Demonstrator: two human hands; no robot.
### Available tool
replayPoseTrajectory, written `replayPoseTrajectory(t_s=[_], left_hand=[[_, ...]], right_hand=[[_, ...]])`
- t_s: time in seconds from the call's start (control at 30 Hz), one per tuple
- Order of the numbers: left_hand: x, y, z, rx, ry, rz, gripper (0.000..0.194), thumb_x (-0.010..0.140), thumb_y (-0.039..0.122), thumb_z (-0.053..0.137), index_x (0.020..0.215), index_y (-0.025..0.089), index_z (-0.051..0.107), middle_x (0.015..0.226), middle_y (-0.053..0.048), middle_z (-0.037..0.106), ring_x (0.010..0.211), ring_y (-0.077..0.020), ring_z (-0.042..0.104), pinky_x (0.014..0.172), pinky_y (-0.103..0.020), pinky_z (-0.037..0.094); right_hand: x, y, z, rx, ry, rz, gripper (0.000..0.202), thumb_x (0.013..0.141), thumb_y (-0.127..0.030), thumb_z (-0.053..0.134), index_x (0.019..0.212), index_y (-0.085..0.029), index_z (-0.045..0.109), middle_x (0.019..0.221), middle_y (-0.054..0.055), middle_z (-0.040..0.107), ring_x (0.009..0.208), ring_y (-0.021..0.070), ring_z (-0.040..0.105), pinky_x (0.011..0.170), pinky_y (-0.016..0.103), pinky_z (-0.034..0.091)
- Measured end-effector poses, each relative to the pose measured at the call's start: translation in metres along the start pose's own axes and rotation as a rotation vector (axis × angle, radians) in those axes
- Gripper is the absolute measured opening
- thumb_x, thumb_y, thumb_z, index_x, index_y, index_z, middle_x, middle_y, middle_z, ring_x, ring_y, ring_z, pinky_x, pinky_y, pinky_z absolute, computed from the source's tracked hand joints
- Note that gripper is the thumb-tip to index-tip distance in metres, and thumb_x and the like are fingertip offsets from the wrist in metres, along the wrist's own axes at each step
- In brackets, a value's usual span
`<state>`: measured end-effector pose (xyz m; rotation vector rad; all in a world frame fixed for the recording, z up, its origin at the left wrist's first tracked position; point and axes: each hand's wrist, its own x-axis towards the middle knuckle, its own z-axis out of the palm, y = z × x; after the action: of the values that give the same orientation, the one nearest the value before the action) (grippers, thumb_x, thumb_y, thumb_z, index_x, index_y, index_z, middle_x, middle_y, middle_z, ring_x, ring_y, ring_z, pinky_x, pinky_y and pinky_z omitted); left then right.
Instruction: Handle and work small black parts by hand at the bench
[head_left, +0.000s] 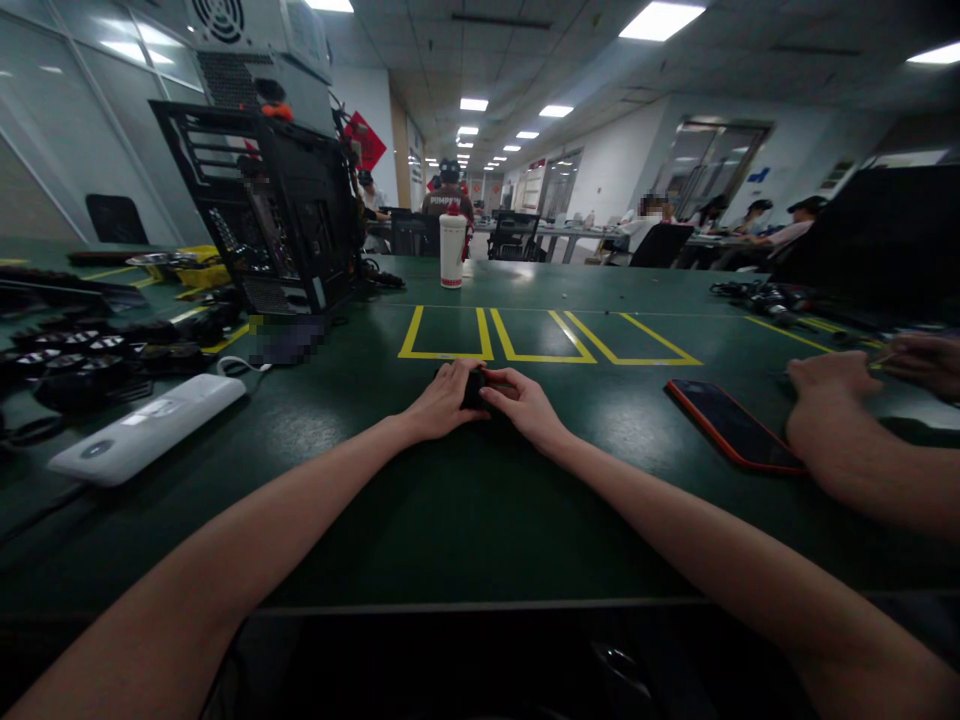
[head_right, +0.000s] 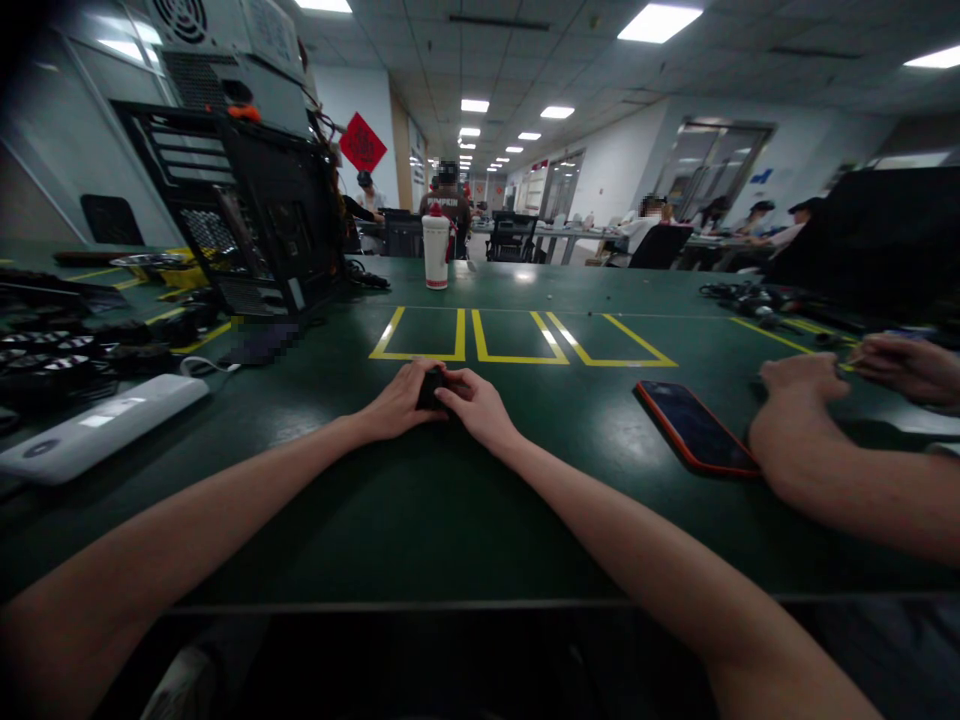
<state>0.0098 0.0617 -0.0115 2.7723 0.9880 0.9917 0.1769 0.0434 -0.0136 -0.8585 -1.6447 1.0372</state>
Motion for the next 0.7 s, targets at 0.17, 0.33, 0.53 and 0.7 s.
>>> replayPoseTrajectory(t_s=[0.17, 0.33, 0.53, 0.7], left_hand=[[0.0002, 0.0005, 0.0, -0.009, -0.001, -0.008, 0.061, 0.07, 0.042, 0.061, 0.117, 0.016, 0.031, 0.113, -0.012, 0.043, 0.104, -0.0267, 0.043, 0.088, -0.043, 0.038], [0.0006, -0.0002, 0.0004, -0.013, 0.008, 0.007, 0.063, 0.068, 0.04, 0.063, 0.117, 0.016, 0.031, 0.113, -0.012, 0.043, 0.104, -0.0267, 0.043, 0.089, -0.043, 0.037], [0.0006, -0.0008, 0.0012, 0.009, 0.008, 0.007, 0.063, 0.068, 0.04, 0.063, 0.117, 0.016, 0.031, 0.112, -0.012, 0.043, 0.102, -0.0263, 0.043, 0.089, -0.043, 0.038], [0.0005, -0.0005, 0.0013, 0.004, 0.005, -0.005, 0.062, 0.069, 0.041, 0.062, 0.116, 0.014, 0.031, 0.113, -0.013, 0.043, 0.103, -0.0263, 0.043, 0.09, -0.042, 0.038]], right_hand=[[-0.0031, -0.0047, 0.0024, 0.017, 0.005, -0.039, 0.023, 0.07, -0.025, 0.06, 0.092, -0.02, 0.054, 0.097, 0.002, 0.059, 0.091, 0.0149, 0.058, 0.084, 0.032, 0.047], [0.001, -0.0055, 0.0029, -0.05, 0.074, -0.059, 0.018, 0.071, -0.026, 0.059, 0.087, -0.018, 0.056, 0.091, 0.003, 0.06, 0.086, 0.0152, 0.059, 0.083, 0.034, 0.047], [0.001, -0.0002, 0.0023, -0.061, 0.035, 0.001, 0.029, 0.071, -0.025, 0.059, 0.099, -0.019, 0.055, 0.1, 0.006, 0.061, 0.094, 0.0175, 0.059, 0.088, 0.037, 0.044], [-0.0061, -0.0055, 0.0038, 0.002, 0.007, -0.036, 0.025, 0.07, -0.023, 0.059, 0.095, -0.021, 0.053, 0.101, 0.002, 0.058, 0.096, 0.0162, 0.058, 0.085, 0.033, 0.047]])
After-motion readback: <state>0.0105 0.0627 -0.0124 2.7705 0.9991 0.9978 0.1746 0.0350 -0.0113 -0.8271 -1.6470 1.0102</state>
